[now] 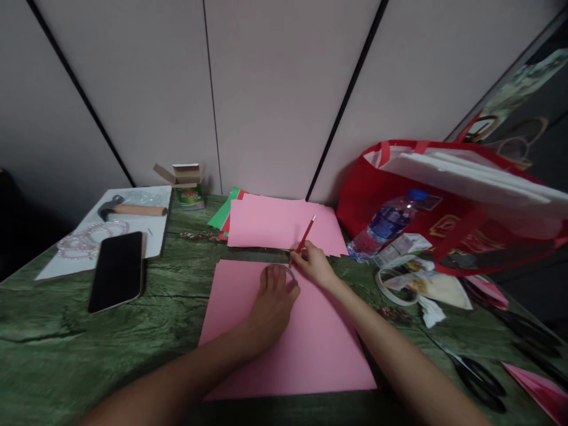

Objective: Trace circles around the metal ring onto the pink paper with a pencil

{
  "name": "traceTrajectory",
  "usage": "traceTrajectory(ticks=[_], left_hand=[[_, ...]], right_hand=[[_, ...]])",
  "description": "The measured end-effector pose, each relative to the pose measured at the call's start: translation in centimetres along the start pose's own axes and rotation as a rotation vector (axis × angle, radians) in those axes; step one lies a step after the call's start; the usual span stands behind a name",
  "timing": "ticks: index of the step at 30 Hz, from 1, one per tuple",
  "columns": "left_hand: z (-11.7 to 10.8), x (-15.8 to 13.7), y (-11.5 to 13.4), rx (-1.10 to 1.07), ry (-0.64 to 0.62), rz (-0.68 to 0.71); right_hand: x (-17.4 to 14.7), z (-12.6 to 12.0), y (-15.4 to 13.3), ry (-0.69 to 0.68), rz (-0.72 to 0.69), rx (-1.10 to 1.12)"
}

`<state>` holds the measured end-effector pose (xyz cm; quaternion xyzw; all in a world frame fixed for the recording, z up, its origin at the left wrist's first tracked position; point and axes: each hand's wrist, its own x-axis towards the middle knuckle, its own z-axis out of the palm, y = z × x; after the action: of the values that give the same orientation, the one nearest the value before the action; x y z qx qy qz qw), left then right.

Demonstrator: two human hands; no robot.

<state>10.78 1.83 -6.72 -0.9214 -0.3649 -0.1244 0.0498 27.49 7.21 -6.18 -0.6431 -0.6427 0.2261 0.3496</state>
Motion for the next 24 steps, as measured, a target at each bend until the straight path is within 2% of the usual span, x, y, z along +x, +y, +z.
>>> traceTrajectory(ticks=[3, 7, 9, 15, 24], left_hand=[[-0.9, 0.6, -0.5, -0.001, -0.047, 0.006], [-2.9, 1.7, -1.6, -0.015, -0.227, 0.067], [-3.9, 2.2, -2.3, -0.019, -0.302, 0.123], [-4.4, 3.2, -3.9, 0.006, -0.357, 0.372], [-4.3, 4.5, -4.3, 0.074, -0.459, 0.443]], right_hand=[[-0.8, -0.8, 0.5, -0.003, 0.02, 0.2], [-1.7, -0.5, 0.7, 0.031, 0.065, 0.579], [-2.0, 0.1, 0.7, 0.063, 0.095, 0.679], [-2.6, 1.1, 1.1, 0.123, 0.14, 0.674], [-3.2, 1.5, 1.4, 0.129, 0.127, 0.649]])
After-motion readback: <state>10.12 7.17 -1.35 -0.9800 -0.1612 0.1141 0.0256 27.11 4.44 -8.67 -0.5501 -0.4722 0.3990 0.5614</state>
